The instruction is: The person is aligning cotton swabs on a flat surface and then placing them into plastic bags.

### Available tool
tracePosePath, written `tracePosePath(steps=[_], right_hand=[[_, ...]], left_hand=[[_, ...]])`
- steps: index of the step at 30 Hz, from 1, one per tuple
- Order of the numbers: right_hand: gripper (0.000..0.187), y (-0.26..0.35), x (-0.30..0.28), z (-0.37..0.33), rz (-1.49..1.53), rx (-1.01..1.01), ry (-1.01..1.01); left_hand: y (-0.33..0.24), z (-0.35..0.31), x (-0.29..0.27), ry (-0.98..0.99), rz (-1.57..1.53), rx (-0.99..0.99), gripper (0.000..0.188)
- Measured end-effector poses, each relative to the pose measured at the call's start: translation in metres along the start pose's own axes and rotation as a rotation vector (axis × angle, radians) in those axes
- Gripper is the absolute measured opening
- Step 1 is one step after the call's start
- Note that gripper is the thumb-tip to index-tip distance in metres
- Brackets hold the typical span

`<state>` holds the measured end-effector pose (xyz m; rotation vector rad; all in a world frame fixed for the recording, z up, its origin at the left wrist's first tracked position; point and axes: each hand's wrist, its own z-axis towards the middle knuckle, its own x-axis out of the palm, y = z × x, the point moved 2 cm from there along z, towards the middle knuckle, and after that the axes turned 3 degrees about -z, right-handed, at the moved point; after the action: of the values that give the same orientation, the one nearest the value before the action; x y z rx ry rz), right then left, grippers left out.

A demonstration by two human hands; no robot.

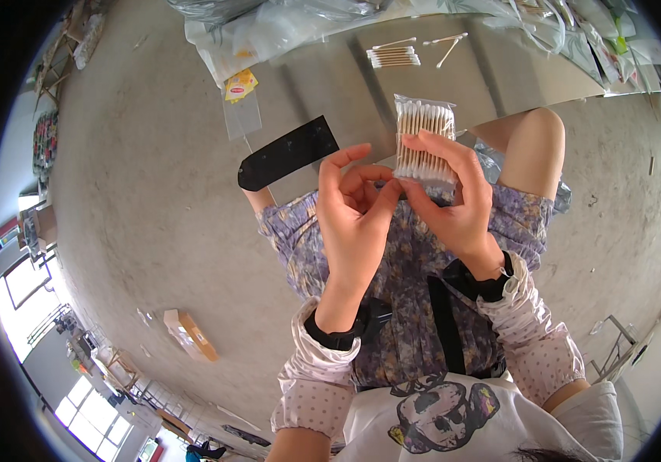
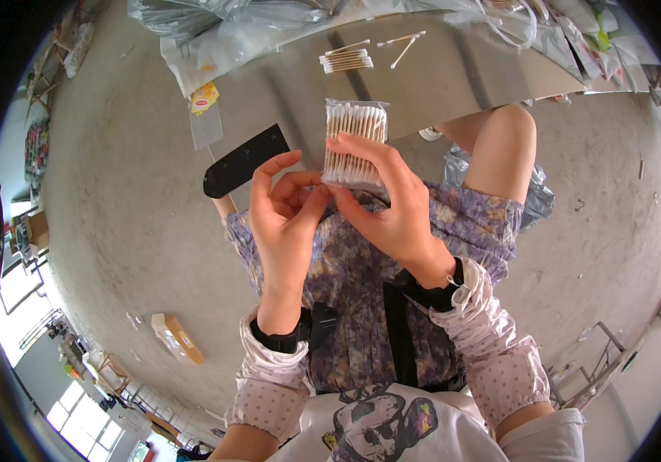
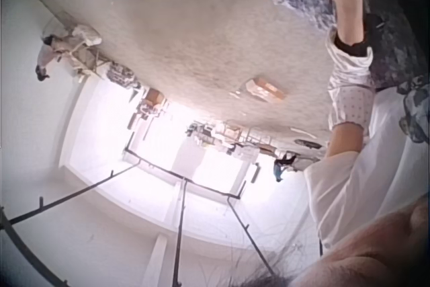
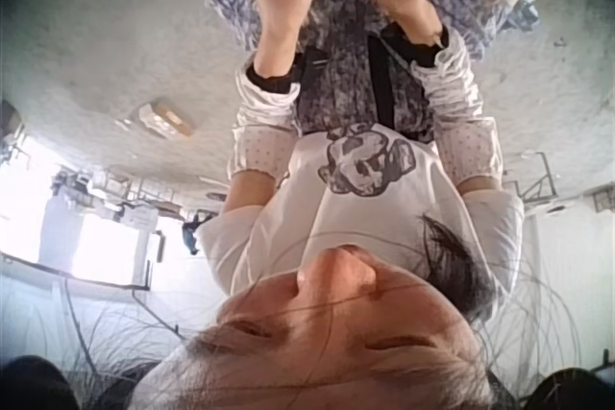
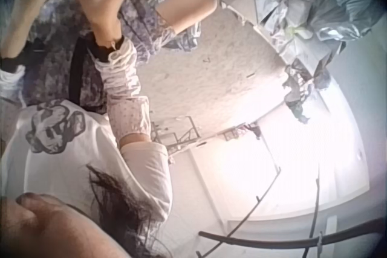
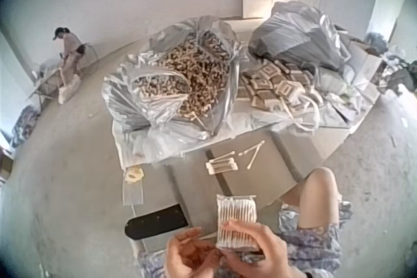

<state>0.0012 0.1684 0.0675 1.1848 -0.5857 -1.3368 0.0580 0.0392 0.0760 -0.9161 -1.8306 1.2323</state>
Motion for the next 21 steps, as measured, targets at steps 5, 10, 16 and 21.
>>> tracePosePath(steps=[5,10,16,21], right_hand=[[0.052,0.0012,-0.0003,0.0015,0.017,0.016,-0.013],[0.052,0.0048,0.0002,0.0019,-0.014,0.017,-0.028],[0.051,0.0047,0.0032,0.0011,0.067,0.114,-0.024],[0.049,0.0071,0.0052,0.0026,0.200,0.231,0.017]], left_hand=[[-0.0035,-0.0038,0.0021,0.005,0.072,0.068,0.041],[-0.0056,-0.0061,0.0067,-0.021,0.084,0.083,0.042],[-0.0025,-0.0054,0.0033,-0.021,0.056,0.073,0.042],[-0.0081,-0.0051,-0.0014,-0.006,0.028,0.008,0.042]])
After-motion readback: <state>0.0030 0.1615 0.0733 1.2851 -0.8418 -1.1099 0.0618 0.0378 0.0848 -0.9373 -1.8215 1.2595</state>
